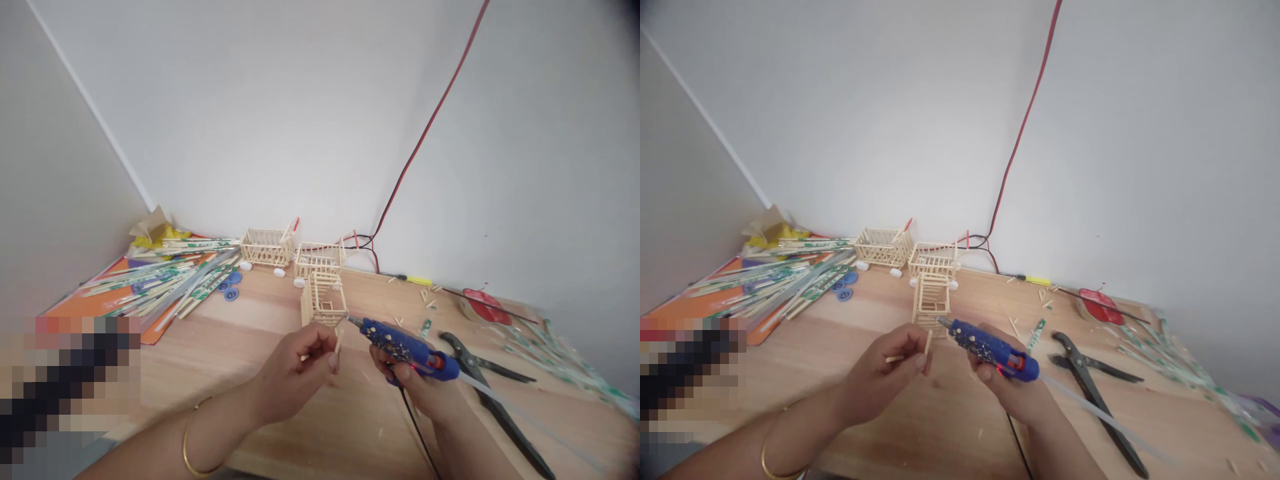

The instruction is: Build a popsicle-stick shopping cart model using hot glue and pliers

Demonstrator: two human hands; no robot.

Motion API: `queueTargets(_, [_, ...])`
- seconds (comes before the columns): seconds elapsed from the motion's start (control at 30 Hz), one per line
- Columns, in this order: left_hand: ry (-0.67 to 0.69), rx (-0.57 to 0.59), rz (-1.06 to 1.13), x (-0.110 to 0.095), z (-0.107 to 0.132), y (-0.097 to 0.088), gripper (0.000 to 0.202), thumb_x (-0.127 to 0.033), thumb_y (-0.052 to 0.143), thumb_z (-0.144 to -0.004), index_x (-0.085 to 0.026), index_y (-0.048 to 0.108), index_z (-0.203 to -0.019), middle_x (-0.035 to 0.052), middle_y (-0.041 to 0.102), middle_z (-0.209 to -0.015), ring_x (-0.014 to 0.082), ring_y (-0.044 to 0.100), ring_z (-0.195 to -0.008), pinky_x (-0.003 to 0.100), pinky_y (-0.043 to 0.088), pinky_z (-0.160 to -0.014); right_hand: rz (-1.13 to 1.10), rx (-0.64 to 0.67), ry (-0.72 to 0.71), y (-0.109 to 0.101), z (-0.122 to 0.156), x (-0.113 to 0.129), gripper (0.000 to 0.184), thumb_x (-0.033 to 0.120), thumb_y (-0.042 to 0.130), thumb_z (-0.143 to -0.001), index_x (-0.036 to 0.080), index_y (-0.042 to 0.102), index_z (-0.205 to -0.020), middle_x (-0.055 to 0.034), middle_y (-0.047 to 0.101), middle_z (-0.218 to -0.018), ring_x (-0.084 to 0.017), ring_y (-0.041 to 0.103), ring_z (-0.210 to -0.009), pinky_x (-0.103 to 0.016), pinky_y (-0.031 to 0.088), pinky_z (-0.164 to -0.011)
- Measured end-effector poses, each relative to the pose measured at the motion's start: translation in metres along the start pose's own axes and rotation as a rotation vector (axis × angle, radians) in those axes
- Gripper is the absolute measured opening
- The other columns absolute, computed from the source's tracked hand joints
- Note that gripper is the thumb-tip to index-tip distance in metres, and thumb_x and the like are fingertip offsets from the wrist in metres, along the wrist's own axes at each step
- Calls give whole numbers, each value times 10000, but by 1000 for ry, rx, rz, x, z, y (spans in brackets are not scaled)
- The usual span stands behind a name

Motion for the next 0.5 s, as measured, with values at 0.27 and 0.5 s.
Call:
queueTargets(0.27, [58, -60, -20, -4, -1, -6, 210, -293, 460, -894, -148, 511, -751, -14, 503, -667, 87, 389, -582, 217, 305, -552, 19, -3, -12, -3, 1, 3, 394, 582, 529, -835, 193, 512, -781, -13, 461, -710, -142, 435, -629, -282, 298, -548])
queueTargets(0.5, [90, -104, 32, -4, -2, -10, 238, -332, 483, -892, -154, 494, -734, -20, 501, -627, 89, 427, -579, 218, 328, -566, 0, -14, -19, -3, 0, -1, 363, 556, 563, -825, 195, 533, -792, -16, 471, -718, -143, 444, -624, -281, 310, -543])
Point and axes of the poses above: each hand's wrist, its own z-axis away from the middle knuckle, its own y-axis out of the palm, x = y × z, the point moved 7 cm from there along -z, towards the middle knuckle
